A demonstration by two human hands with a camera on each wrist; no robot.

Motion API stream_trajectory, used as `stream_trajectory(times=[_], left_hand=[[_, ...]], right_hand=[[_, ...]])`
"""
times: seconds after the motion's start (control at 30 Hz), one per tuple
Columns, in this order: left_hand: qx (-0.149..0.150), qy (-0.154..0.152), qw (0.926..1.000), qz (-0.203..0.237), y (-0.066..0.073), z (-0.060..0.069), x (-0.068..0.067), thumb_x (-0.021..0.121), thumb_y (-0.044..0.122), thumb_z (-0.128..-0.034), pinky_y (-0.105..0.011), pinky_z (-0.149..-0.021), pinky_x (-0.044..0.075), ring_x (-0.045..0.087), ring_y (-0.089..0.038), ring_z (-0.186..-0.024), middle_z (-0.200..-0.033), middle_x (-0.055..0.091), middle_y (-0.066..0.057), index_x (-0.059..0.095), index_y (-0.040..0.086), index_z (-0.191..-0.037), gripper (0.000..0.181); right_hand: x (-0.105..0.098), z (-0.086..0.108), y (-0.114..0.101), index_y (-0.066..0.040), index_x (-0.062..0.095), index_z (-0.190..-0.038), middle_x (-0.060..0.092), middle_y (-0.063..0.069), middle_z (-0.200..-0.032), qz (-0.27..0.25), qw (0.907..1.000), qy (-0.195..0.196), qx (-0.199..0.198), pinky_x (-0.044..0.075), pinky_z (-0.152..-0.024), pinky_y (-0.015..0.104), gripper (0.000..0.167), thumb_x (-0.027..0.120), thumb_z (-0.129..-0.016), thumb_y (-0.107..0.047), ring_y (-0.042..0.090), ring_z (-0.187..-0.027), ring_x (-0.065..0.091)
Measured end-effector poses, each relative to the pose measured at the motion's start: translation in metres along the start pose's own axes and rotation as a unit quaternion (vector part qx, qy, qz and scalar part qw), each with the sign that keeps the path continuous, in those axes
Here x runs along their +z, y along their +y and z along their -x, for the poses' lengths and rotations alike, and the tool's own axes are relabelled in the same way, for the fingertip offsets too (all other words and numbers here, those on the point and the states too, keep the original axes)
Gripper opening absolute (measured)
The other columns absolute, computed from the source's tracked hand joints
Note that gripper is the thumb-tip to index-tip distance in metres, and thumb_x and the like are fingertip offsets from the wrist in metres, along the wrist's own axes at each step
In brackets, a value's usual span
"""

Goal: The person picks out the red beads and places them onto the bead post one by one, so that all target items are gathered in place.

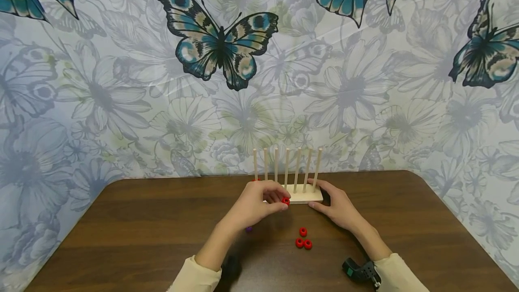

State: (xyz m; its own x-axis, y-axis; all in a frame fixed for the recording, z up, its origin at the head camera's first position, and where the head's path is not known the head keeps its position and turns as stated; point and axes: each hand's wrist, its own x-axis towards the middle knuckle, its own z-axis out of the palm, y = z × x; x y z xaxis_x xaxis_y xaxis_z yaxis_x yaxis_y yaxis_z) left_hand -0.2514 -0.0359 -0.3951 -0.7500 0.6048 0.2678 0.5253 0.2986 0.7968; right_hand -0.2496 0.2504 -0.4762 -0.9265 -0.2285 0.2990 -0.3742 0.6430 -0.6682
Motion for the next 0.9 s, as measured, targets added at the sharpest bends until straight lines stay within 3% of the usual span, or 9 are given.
stream_trajectory(times=[0.27,0.43,0.6,0.77,0.9], left_hand=[[0.006,0.122,0.9925,0.007,0.02,-0.011,-0.027,0.083,0.017,-0.0929,-0.037,-0.065,0.06,0.071,-0.016,-0.076,-0.09,0.077,0.005,0.08,0.018,-0.108,0.016],[0.027,0.215,0.9759,0.024,0.029,-0.017,-0.05,0.084,0.013,-0.0914,-0.031,-0.07,0.059,0.071,-0.021,-0.079,-0.091,0.078,-0.001,0.08,0.015,-0.108,0.017],[0.047,0.287,0.9564,0.025,0.029,-0.022,-0.059,0.084,0.013,-0.0915,-0.024,-0.072,0.057,0.07,-0.018,-0.081,-0.097,0.079,-0.003,0.081,0.013,-0.108,0.017],[0.046,0.329,0.9433,0.009,0.022,-0.024,-0.06,0.084,0.015,-0.0922,-0.025,-0.066,0.057,0.069,-0.018,-0.078,-0.098,0.078,-0.002,0.081,0.015,-0.108,0.016],[0.035,0.327,0.9442,0.015,0.017,-0.024,-0.058,0.084,0.012,-0.0914,-0.026,-0.063,0.057,0.068,-0.02,-0.076,-0.095,0.078,-0.003,0.082,0.015,-0.107,0.016]], right_hand=[[-0.001,0.002,0.002,-0.015,0.055,-0.153,0.056,0.017,-0.153,0.006,0.9999,0.005,-0.007,0.041,-0.113,0.068,0.063,0.08,-0.095,-0.024,0.045,-0.143,0.05],[0.002,0.003,0.001,-0.016,0.054,-0.153,0.056,0.016,-0.154,0.006,1.0,0.003,-0.007,0.04,-0.114,0.068,0.064,0.08,-0.095,-0.024,0.045,-0.144,0.049],[0.002,0.002,-0.001,-0.017,0.054,-0.153,0.055,0.016,-0.155,0.004,1.0,-0.001,0.002,0.039,-0.115,0.068,0.064,0.08,-0.095,-0.023,0.044,-0.146,0.048],[0.001,0.001,-0.001,-0.018,0.054,-0.153,0.056,0.014,-0.154,0.006,1.0,0.002,0.005,0.039,-0.116,0.067,0.064,0.081,-0.095,-0.023,0.043,-0.145,0.049],[0.002,0.0,0.001,-0.018,0.054,-0.153,0.056,0.013,-0.154,0.007,1.0,0.001,0.003,0.039,-0.116,0.066,0.064,0.08,-0.096,-0.024,0.042,-0.145,0.049]])
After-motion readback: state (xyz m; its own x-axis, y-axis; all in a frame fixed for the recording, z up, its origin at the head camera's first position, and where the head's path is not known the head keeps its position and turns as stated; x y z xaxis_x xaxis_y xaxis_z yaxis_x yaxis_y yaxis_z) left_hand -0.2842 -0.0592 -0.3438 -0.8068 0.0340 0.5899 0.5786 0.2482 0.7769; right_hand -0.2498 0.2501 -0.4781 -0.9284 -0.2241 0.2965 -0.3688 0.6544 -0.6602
